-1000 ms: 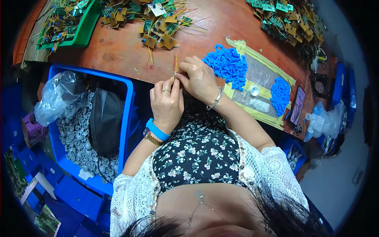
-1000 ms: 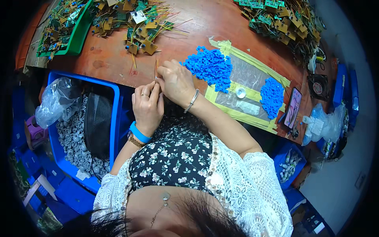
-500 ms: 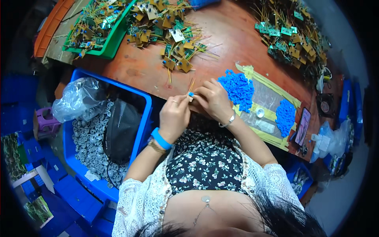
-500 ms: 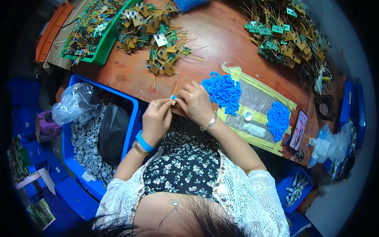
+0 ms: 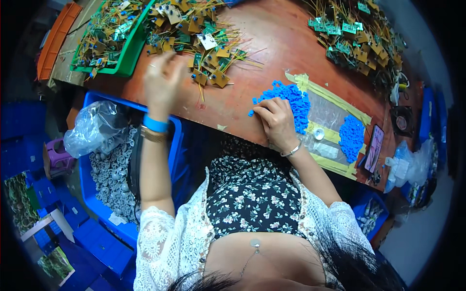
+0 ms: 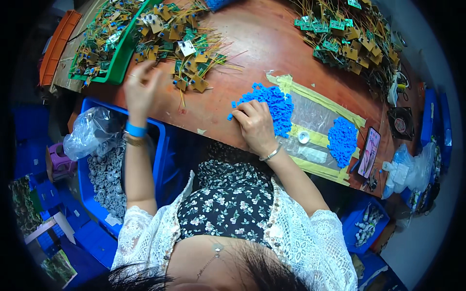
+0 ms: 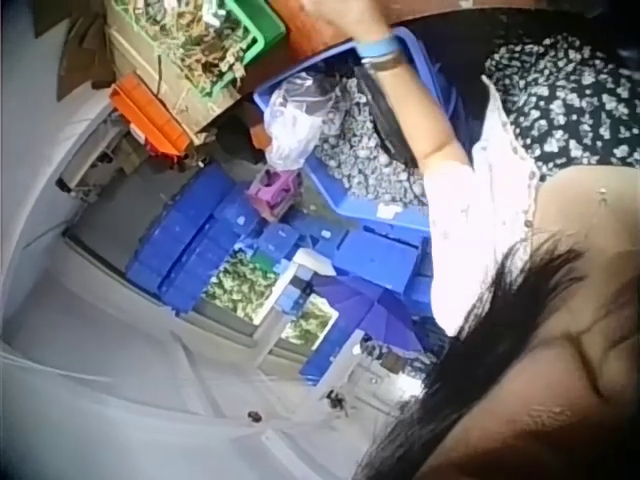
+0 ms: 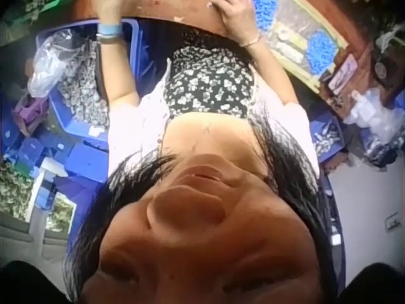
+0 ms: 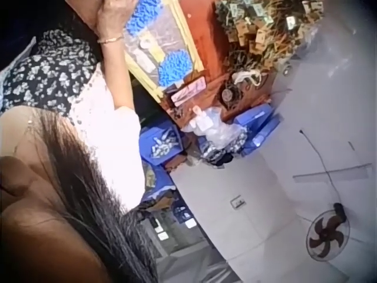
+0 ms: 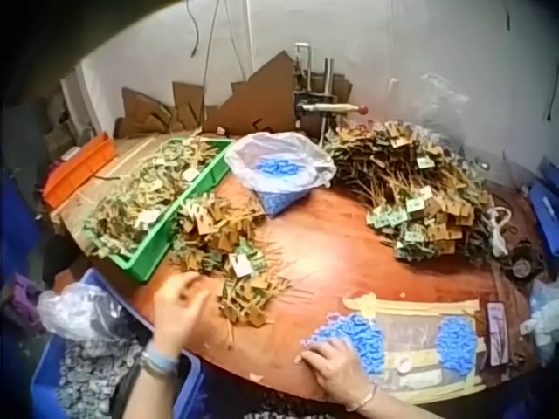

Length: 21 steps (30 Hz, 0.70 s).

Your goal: Assembling small electronic or toy components at a workbench.

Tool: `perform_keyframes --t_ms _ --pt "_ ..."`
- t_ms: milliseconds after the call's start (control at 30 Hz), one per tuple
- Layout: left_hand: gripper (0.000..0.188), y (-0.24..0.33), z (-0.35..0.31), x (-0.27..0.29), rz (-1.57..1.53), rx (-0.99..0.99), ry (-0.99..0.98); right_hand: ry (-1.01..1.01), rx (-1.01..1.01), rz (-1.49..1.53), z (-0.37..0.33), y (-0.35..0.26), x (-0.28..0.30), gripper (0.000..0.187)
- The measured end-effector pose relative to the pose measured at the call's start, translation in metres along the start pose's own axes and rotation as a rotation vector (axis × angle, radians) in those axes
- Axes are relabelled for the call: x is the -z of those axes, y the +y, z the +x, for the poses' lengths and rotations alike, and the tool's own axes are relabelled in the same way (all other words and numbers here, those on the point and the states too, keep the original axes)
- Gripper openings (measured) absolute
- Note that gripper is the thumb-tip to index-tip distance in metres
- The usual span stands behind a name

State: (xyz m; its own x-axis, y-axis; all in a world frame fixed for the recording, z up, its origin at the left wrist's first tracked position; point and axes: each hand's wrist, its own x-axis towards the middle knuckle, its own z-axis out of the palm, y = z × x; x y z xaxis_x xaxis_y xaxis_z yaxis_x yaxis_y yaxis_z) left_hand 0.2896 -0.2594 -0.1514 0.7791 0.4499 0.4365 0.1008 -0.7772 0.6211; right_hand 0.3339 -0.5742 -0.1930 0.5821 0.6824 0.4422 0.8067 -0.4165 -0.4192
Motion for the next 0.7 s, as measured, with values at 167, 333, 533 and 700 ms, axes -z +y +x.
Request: perform_keyframes --t_ms 167,333,533,700 --pt "0.038 0.013 -0.049 -0.045 0.207 0.003 0.013 0.088 -0.060 0.003 0.010 -0.001 0.002 0.012" --pt "0.024 0.020 -0.061 -0.050 -0.206 0.249 0.101 0.029 -0.079 0.039 0.007 -0.005 0.003 0.014" --pt "0.027 0.067 -0.093 -0.030 -0.046 -0.084 0.221 -0.044 -0.014 -0.014 0.004 -0.005 -0.002 0.012" --pt "0.027 0.083 -0.142 -0.026 0.128 -0.319 -0.165 -0.086 0.058 -0.104 0.007 -0.008 -0.004 0.010"
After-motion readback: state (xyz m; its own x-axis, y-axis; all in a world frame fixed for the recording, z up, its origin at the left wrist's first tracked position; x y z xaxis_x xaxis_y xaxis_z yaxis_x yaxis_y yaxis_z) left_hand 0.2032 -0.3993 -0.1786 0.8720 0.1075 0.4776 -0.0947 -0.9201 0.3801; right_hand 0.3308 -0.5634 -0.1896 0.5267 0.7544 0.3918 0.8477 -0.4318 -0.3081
